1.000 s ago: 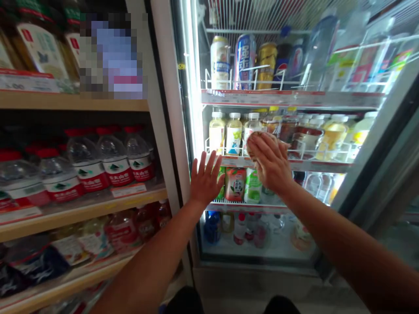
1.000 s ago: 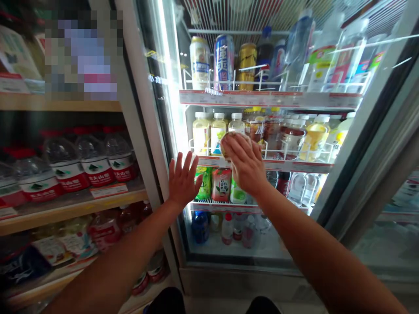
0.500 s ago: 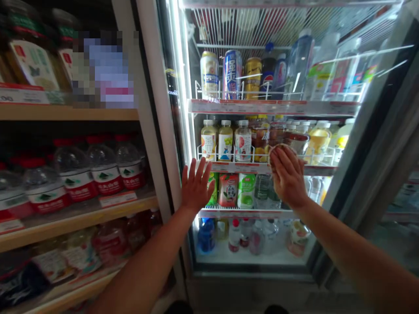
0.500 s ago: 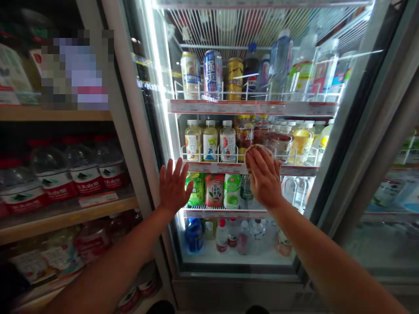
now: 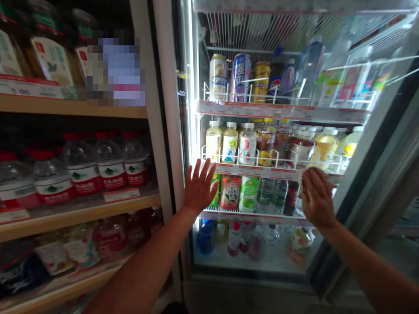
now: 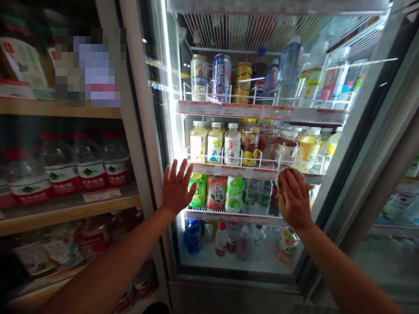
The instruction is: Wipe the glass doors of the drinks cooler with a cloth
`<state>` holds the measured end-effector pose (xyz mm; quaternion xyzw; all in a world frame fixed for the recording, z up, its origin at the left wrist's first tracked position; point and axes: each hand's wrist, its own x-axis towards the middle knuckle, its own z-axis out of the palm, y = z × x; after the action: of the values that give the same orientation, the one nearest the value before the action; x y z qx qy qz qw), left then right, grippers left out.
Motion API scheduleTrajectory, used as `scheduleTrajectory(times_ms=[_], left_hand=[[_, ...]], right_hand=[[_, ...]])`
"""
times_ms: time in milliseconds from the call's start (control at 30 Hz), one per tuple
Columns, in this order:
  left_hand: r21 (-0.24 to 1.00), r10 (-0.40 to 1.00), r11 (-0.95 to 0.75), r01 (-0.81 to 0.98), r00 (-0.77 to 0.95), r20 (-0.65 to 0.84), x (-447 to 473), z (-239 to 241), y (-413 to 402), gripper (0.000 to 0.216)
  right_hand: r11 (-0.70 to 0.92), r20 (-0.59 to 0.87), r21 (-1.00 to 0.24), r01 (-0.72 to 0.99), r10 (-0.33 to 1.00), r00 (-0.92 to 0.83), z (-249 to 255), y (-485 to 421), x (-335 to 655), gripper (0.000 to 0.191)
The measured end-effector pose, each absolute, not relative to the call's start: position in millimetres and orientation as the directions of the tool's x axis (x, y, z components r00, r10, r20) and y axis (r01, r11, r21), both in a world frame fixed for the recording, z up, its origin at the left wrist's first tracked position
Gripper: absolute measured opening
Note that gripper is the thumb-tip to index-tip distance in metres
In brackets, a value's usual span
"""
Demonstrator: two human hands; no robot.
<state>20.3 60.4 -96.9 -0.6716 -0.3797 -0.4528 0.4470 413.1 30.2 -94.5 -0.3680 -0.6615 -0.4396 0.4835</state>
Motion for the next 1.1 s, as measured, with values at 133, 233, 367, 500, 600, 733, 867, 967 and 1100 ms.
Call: scheduleTrajectory(times_ms=[133, 233, 367, 500, 600, 733, 867, 967, 1100], left_hand=[[-0.248, 0.107, -0.32, 0.914, 0.295, 0.95, 20.7, -97.1, 60.0, 0.075], [-0.249, 0.102, -0.32, 0.914, 0.295, 0.95, 21.2, -96.7, 59.3, 0.076], [-0.256, 0.083, -0.321, 0.912, 0.296, 0.952, 21.2, -96.5, 58.4, 0.076], [-0.25, 0.091, -0.333, 0.909, 0.295, 0.951, 20.7, -96.8, 57.7, 0.077], [-0.249, 0.089, -0.337, 0.908, 0.294, 0.952, 20.6, -96.9, 56.9, 0.078], [-0.254, 0.072, -0.342, 0.905, 0.294, 0.953, 20.7, -97.3, 56.7, 0.077], [-0.251, 0.077, -0.341, 0.906, 0.294, 0.953, 20.5, -98.3, 57.4, 0.073], [-0.251, 0.093, -0.324, 0.912, 0.295, 0.951, 20.4, -99.3, 58.1, 0.067], [-0.269, 0.081, -0.32, 0.909, 0.309, 0.948, 20.3, -100.0, 58.9, 0.063]], right_hand=[[0.342, 0.977, 0.197, 0.919, 0.011, -0.214, -90.5, 33.4, 437.5, 0.062], [0.335, 0.996, 0.079, 0.939, -0.072, -0.058, -91.8, 36.7, 443.2, 0.06], [0.321, 0.997, -0.018, 0.947, -0.063, 0.04, -105.8, 40.6, 434.3, 0.06], [0.304, 0.992, 0.023, 0.952, -0.122, 0.015, -94.3, 45.8, 417.6, 0.062], [0.323, 0.994, 0.061, 0.944, -0.103, -0.029, -77.7, 45.6, 392.3, 0.061], [0.365, 0.989, 0.144, 0.92, -0.022, -0.146, -63.5, 40.7, 344.7, 0.061], [0.384, 0.979, 0.19, 0.904, -0.006, -0.203, -49.0, 40.9, 305.2, 0.061], [0.383, 0.974, 0.21, 0.9, 0.004, -0.228, -45.8, 42.8, 283.3, 0.061], [0.394, 0.927, 0.309, 0.865, 0.078, -0.367, -48.4, 40.4, 258.6, 0.068]])
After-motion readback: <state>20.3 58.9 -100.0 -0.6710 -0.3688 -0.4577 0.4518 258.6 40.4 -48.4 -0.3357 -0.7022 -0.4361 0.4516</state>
